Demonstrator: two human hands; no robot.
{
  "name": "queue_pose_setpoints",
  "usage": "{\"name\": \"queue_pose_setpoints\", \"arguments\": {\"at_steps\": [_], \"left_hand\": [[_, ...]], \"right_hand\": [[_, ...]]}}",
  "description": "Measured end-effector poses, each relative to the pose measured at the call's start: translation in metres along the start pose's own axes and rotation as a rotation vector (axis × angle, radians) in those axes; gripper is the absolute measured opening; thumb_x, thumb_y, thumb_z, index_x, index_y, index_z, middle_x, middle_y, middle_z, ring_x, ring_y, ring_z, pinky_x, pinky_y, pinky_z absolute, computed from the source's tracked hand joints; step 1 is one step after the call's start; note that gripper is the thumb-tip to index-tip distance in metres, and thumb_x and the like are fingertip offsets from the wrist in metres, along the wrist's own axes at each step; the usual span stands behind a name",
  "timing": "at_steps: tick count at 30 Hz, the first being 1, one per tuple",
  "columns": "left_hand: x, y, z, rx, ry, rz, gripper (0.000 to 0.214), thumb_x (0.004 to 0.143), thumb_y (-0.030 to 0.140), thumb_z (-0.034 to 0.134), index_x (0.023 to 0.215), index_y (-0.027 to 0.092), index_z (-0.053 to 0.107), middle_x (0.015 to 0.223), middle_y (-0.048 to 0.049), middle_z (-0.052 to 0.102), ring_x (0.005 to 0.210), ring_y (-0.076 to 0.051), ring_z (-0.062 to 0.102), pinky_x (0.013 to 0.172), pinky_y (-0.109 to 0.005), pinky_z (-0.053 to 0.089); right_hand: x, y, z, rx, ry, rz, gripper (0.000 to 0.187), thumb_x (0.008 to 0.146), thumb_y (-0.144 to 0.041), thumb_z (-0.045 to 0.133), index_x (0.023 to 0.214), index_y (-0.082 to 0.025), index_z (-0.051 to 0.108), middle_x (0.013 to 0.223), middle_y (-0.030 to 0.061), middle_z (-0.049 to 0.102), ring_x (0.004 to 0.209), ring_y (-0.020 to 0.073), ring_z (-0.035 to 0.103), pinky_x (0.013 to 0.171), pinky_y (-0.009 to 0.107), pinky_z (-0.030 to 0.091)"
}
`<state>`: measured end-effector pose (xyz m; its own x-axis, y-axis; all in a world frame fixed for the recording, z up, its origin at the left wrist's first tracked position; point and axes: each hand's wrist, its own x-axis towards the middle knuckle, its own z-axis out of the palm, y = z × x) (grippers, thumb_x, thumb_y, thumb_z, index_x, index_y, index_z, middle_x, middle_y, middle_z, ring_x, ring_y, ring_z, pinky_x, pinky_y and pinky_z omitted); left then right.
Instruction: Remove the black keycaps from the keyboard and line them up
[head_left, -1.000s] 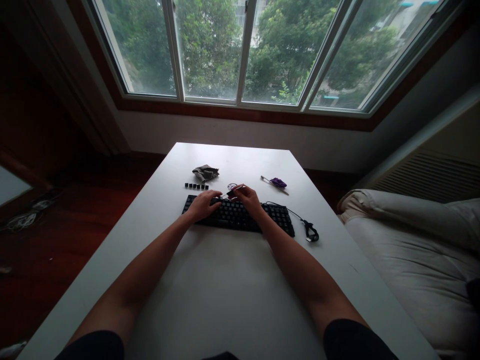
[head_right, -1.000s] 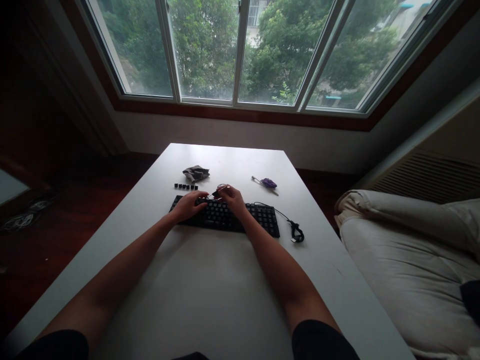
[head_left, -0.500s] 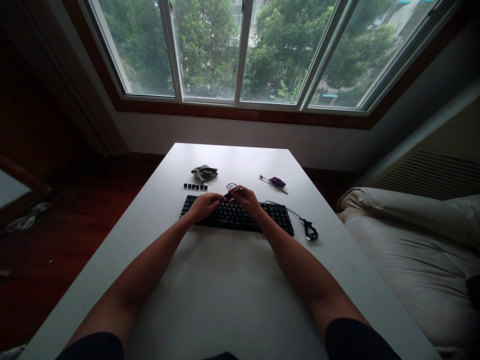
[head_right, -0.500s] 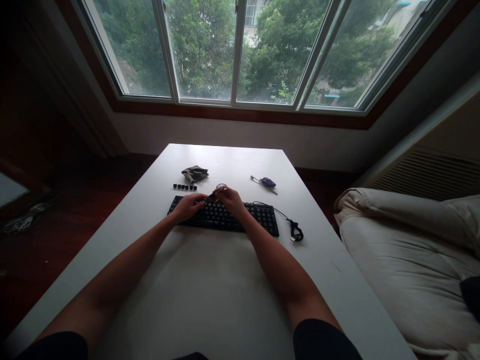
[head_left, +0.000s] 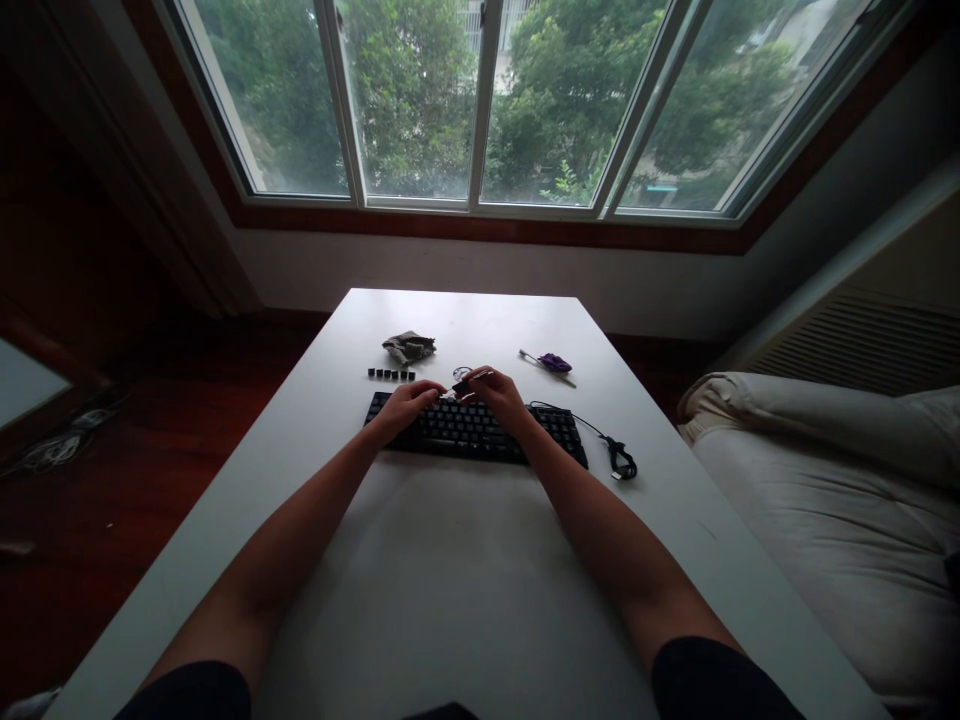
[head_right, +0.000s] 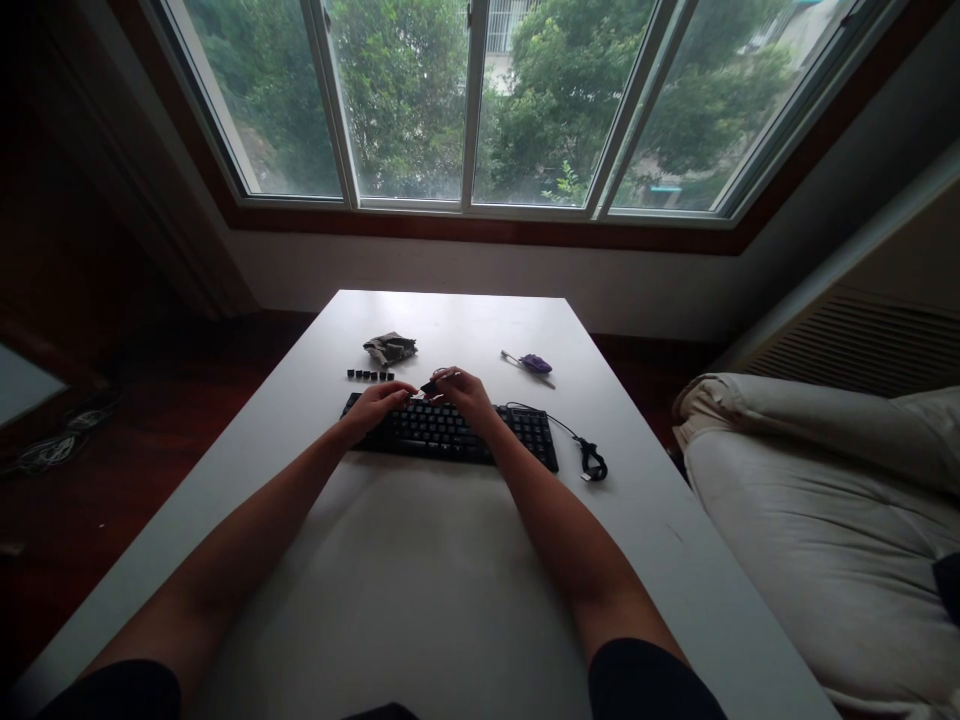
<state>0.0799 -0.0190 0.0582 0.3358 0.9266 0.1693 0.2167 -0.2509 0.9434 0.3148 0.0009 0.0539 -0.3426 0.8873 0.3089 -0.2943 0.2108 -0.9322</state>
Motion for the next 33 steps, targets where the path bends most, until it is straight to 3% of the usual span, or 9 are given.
{"name": "queue_pose_setpoints", "arguments": {"at_steps": [4,8,11,14,21,27,33], "left_hand": [[0.002,-0.004,-0.003,-0.047,0.014,-0.046,0.037,0.091,0.046,0.06,0.109,0.018,0.074,0.09,-0.0063,0.074,0.085,-0.019,0.068,0.082,-0.033,0.055],[0.008,-0.013,-0.007,0.026,0.115,-0.039,0.038,0.09,0.045,0.059,0.113,0.017,0.071,0.098,-0.008,0.075,0.08,-0.018,0.068,0.077,-0.032,0.056],[0.017,-0.02,-0.016,0.216,0.21,0.002,0.038,0.088,0.039,0.062,0.12,0.019,0.068,0.101,-0.0075,0.076,0.085,-0.019,0.07,0.078,-0.032,0.056],[0.03,-0.024,-0.028,0.549,0.263,0.033,0.03,0.086,0.032,0.065,0.115,0.023,0.071,0.097,-0.0057,0.076,0.088,-0.022,0.07,0.083,-0.035,0.054],[0.065,-0.036,-0.044,1.018,0.135,0.121,0.025,0.083,0.022,0.065,0.105,0.024,0.077,0.104,-0.0087,0.076,0.104,-0.03,0.064,0.097,-0.045,0.045],[0.083,-0.043,-0.045,1.046,0.023,0.127,0.023,0.078,0.021,0.068,0.097,0.024,0.08,0.108,-0.0111,0.074,0.11,-0.034,0.059,0.099,-0.048,0.04],[0.088,-0.043,-0.046,1.045,-0.016,0.099,0.022,0.073,0.022,0.07,0.093,0.025,0.08,0.105,-0.0114,0.073,0.11,-0.033,0.057,0.098,-0.048,0.039]], "right_hand": [[-0.002,-0.004,0.001,0.017,-0.011,0.033,0.036,0.081,-0.048,0.081,0.099,-0.019,0.069,0.09,0.006,0.077,0.081,0.0224,0.076,0.073,0.038,0.063],[-0.003,-0.007,0.001,0.016,-0.061,0.064,0.038,0.08,-0.049,0.082,0.099,-0.018,0.069,0.089,0.0061,0.078,0.081,0.0229,0.076,0.074,0.038,0.064],[-0.003,-0.008,-0.001,0.013,-0.107,0.088,0.039,0.081,-0.049,0.081,0.1,-0.018,0.069,0.089,0.0069,0.078,0.081,0.0223,0.076,0.075,0.037,0.063],[-0.003,-0.007,-0.003,0.02,-0.107,0.09,0.037,0.081,-0.048,0.081,0.101,-0.018,0.069,0.089,0.0068,0.078,0.08,0.0221,0.076,0.075,0.037,0.063],[-0.003,-0.001,-0.003,0.024,-0.084,0.097,0.039,0.078,-0.049,0.083,0.097,-0.017,0.071,0.083,0.0053,0.076,0.075,0.0217,0.076,0.075,0.039,0.063],[-0.006,0.001,0.0,0.025,-0.075,0.091,0.038,0.079,-0.049,0.083,0.098,-0.018,0.071,0.08,0.0044,0.076,0.073,0.0216,0.076,0.073,0.038,0.064],[-0.005,0.001,-0.001,0.016,-0.072,0.095,0.039,0.078,-0.05,0.083,0.097,-0.018,0.072,0.08,0.0044,0.076,0.073,0.0225,0.076,0.072,0.039,0.064]]}}
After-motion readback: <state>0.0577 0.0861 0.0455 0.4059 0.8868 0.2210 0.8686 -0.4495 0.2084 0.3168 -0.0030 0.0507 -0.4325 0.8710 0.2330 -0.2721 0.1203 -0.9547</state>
